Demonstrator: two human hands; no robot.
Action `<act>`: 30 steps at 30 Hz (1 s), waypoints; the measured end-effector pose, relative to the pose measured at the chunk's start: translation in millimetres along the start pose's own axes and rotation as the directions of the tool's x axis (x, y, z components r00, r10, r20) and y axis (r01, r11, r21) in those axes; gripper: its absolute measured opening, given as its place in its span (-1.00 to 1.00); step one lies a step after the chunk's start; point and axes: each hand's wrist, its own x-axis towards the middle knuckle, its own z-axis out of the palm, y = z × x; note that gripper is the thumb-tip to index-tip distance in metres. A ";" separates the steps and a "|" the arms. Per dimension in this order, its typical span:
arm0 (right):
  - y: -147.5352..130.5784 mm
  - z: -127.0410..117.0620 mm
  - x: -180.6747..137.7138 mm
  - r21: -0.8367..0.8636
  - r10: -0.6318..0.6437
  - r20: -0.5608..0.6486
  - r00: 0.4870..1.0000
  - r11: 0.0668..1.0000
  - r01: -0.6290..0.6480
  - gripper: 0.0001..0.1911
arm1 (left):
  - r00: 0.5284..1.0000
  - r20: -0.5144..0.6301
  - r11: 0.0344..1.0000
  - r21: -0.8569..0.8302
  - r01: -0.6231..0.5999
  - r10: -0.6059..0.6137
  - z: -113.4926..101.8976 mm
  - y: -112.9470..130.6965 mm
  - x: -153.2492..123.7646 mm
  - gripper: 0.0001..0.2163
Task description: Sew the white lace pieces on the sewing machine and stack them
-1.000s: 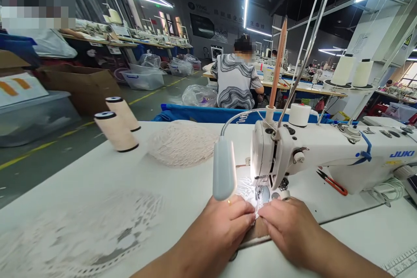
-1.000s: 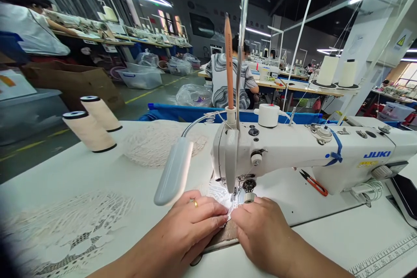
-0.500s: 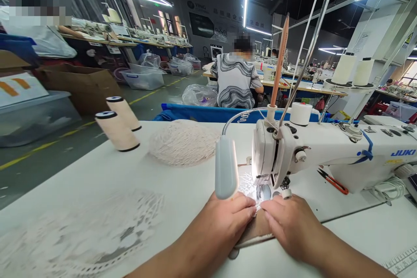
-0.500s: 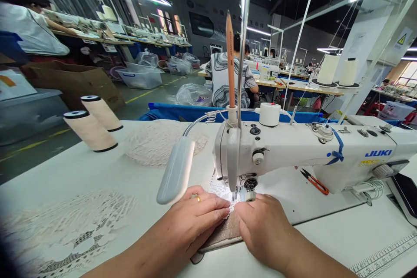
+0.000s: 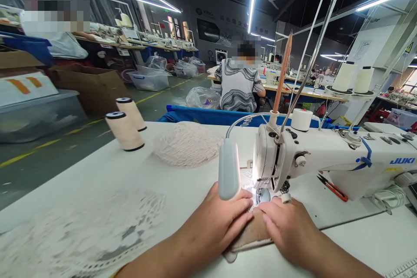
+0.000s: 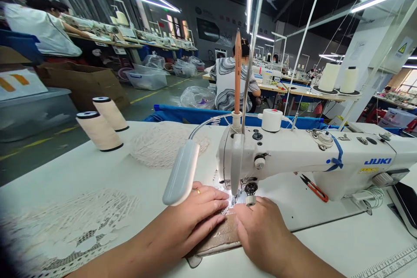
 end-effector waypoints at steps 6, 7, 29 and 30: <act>-4.0 7.2 -0.7 0.132 -0.156 -0.120 0.980 0.976 0.171 -0.74 | 0.994 -0.033 0.990 0.094 0.104 -0.102 -12.5 3.9 2.3 -0.73; -3.6 10.7 -0.7 0.153 -0.213 -0.136 0.968 0.960 0.233 -0.75 | 0.995 -0.011 0.991 0.090 0.101 -0.101 -17.2 8.1 4.7 -0.73; 4.6 -23.6 -4.2 0.025 -0.126 0.157 0.979 0.992 0.124 -0.87 | 0.995 0.098 0.992 -0.124 -0.018 0.030 -19.1 16.3 1.9 -0.73; 8.3 -25.3 -4.3 -0.006 -0.086 0.155 0.984 0.996 0.088 -0.86 | 0.994 0.109 0.991 -0.134 -0.019 0.034 -18.0 18.0 1.6 -0.73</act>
